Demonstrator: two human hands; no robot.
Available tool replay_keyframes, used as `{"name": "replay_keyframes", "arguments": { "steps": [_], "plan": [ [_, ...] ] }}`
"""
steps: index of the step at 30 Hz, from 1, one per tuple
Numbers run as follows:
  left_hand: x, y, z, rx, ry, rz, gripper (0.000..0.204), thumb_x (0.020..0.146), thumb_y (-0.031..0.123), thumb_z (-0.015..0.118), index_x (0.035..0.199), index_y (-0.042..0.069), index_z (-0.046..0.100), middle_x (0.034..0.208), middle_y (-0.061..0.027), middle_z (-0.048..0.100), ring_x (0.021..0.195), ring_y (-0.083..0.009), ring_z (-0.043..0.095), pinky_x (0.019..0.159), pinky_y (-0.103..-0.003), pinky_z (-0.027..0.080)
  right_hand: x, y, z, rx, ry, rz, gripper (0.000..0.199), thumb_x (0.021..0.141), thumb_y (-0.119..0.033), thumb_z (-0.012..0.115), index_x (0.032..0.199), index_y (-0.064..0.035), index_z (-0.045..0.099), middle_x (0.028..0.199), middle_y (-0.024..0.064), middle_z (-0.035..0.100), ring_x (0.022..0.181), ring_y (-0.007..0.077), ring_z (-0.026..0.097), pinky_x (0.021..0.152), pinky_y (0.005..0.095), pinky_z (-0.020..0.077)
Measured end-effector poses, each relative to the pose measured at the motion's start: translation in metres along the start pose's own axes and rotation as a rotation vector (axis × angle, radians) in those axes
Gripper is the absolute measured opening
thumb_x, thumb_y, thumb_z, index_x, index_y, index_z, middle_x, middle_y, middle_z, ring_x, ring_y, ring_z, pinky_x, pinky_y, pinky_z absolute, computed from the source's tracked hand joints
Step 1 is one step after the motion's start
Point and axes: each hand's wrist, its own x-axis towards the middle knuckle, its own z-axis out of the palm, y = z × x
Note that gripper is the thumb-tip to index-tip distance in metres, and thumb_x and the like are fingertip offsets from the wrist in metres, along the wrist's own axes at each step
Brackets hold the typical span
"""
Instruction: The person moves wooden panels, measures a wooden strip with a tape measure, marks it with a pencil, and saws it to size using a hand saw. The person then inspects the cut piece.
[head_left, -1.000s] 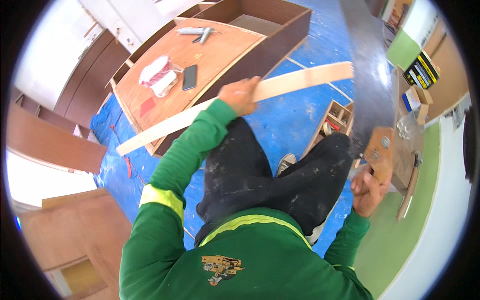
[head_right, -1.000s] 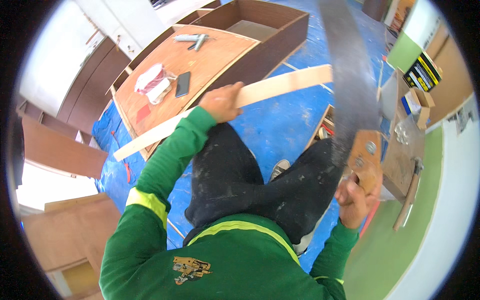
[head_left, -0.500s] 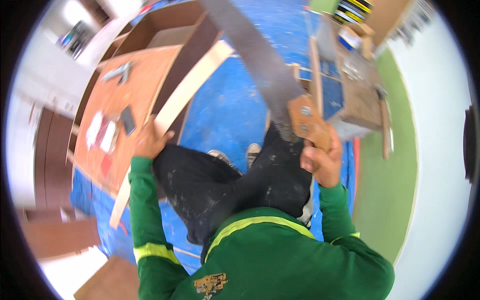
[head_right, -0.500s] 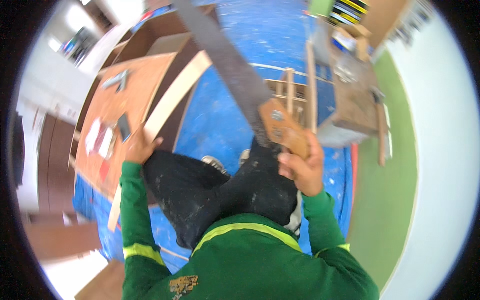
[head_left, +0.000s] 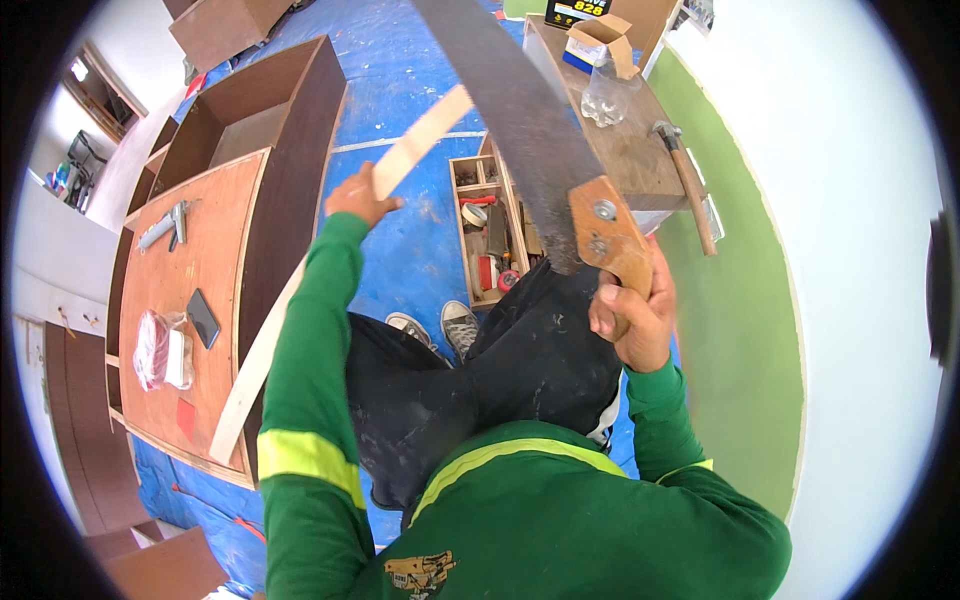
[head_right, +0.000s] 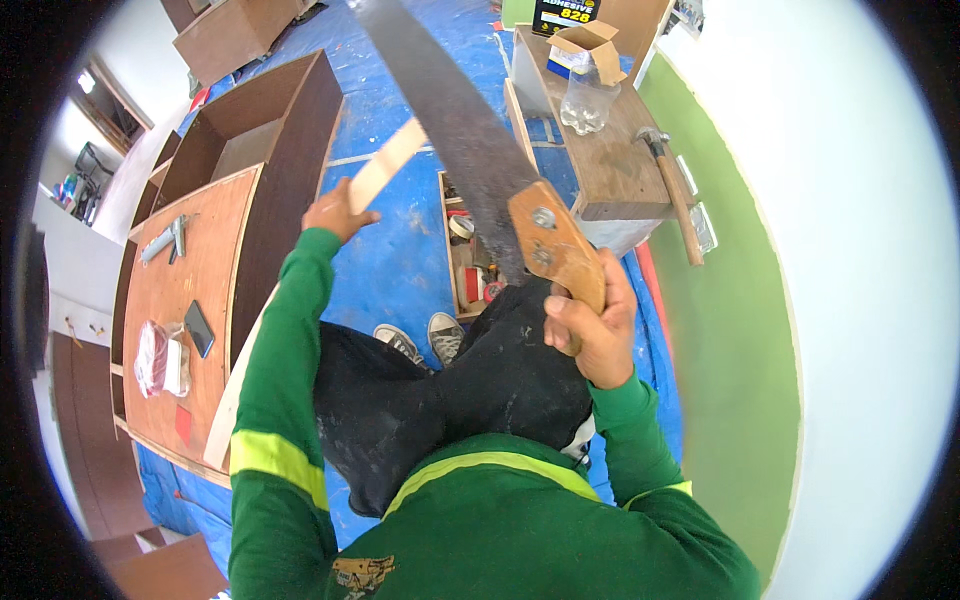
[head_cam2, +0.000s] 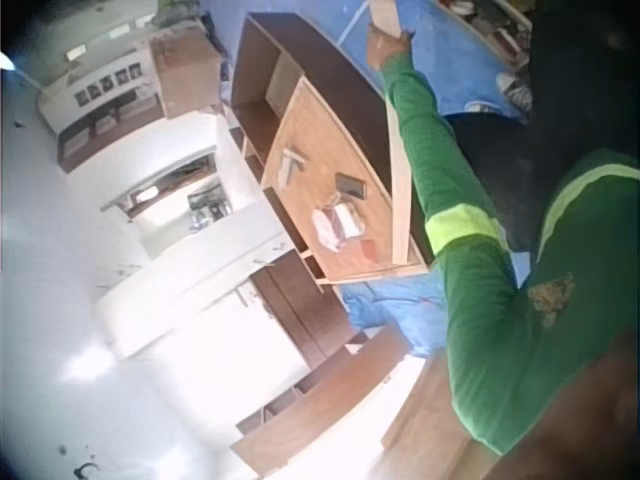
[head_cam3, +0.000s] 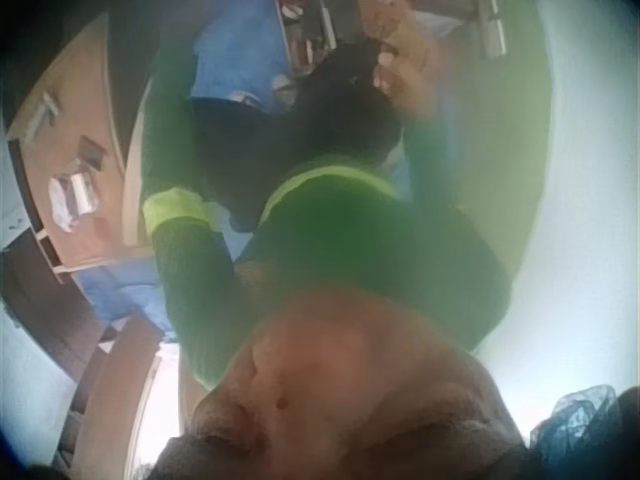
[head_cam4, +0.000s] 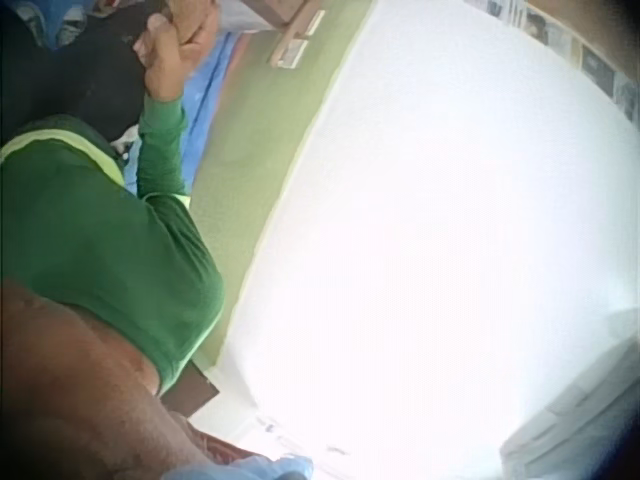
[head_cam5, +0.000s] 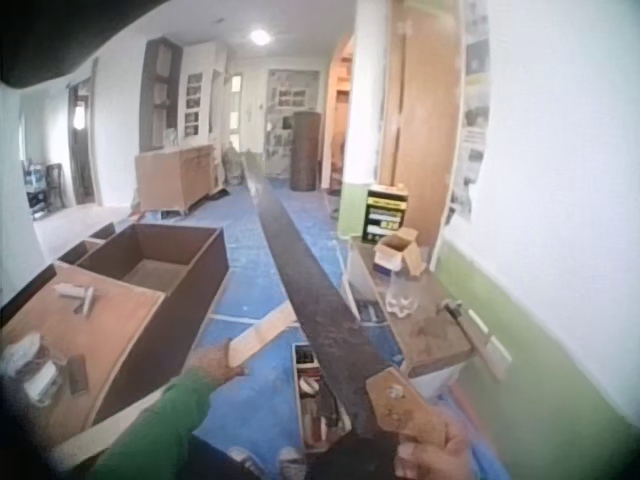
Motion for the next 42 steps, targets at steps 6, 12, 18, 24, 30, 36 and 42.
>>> {"name": "replay_keyframes", "arguments": {
  "steps": [6,12,18,24,30,36,42],
  "plan": [
    [0.003,0.051,0.143,0.113,-0.223,-0.061,0.089,0.077,0.064,0.093,0.144,0.017,0.056,0.123,-0.0149,0.076,0.112,-0.0381,0.077,0.09,-0.055,0.063,-0.012,-0.012,-0.04,-0.096,0.067,0.005,0.042,0.087,-0.002,0.071,0.126,-0.0012,0.056,0.082,0.0068,0.058,0.049,0.0109,0.052,0.049,0.0297,0.0518],
    [-0.006,0.065,0.197,0.037,-0.211,-0.025,0.081,0.078,0.06,0.094,0.136,0.016,0.057,0.12,-0.0156,0.075,0.11,-0.0404,0.076,0.087,-0.057,0.063,-0.007,-0.01,-0.064,-0.106,0.113,0.037,0.041,0.089,-0.003,0.071,0.127,-0.0024,0.057,0.085,0.006,0.059,0.052,0.0099,0.054,0.05,0.0296,0.053],
    [0.002,0.085,0.188,-0.02,-0.228,0.0,0.082,0.078,0.056,0.094,0.138,0.015,0.058,0.125,-0.0151,0.075,0.116,-0.0398,0.074,0.096,-0.053,0.061,0.005,-0.001,-0.066,-0.183,0.155,0.102,0.032,0.094,-0.008,0.074,0.12,-0.0044,0.057,0.085,0.0031,0.061,0.053,0.009,0.054,0.051,0.0282,0.0512],
    [0.014,0.018,0.171,-0.016,-0.393,0.051,0.1,0.074,0.055,0.097,0.153,0.011,0.054,0.135,-0.0231,0.072,0.125,-0.0423,0.07,0.104,-0.052,0.058,0.009,-0.008,-0.07,-0.532,0.062,0.246,0.023,0.097,-0.014,0.077,0.106,-0.0077,0.058,0.081,-0.0014,0.057,0.057,0.0065,0.054,0.052,0.0243,0.0451],
    [0.021,0.001,0.036,0.074,-0.405,0.057,0.101,0.072,0.063,0.096,0.148,0.01,0.057,0.134,-0.0252,0.072,0.126,-0.0421,0.071,0.106,-0.054,0.056,0.006,0.015,-0.072,-0.406,0.015,0.298,0.023,0.098,-0.015,0.077,0.108,-0.007,0.058,0.082,-0.0012,0.058,0.059,0.0064,0.055,0.052,0.0243,0.0454],
    [-0.047,-0.026,-0.044,-0.011,-0.173,-0.093,0.099,0.073,0.077,0.088,0.143,0.012,0.065,0.122,-0.0227,0.078,0.117,-0.0418,0.074,0.099,-0.056,0.058,0.011,0.02,-0.019,-0.363,-0.064,0.224,0.025,0.098,-0.016,0.078,0.111,-0.0066,0.058,0.081,-0.0002,0.058,0.058,0.0062,0.055,0.053,0.0243,0.0468],
    [-0.099,-0.012,-0.073,-0.025,0.097,-0.09,0.098,0.075,0.08,0.082,0.14,0.008,0.066,0.12,-0.0224,0.078,0.11,-0.0415,0.077,0.093,-0.053,0.061,0.002,0.009,-0.002,-0.328,-0.089,0.123,0.027,0.097,-0.017,0.078,0.111,-0.0068,0.057,0.08,-0.0002,0.058,0.056,0.0057,0.054,0.051,0.0229,0.0469]
  ]
}}
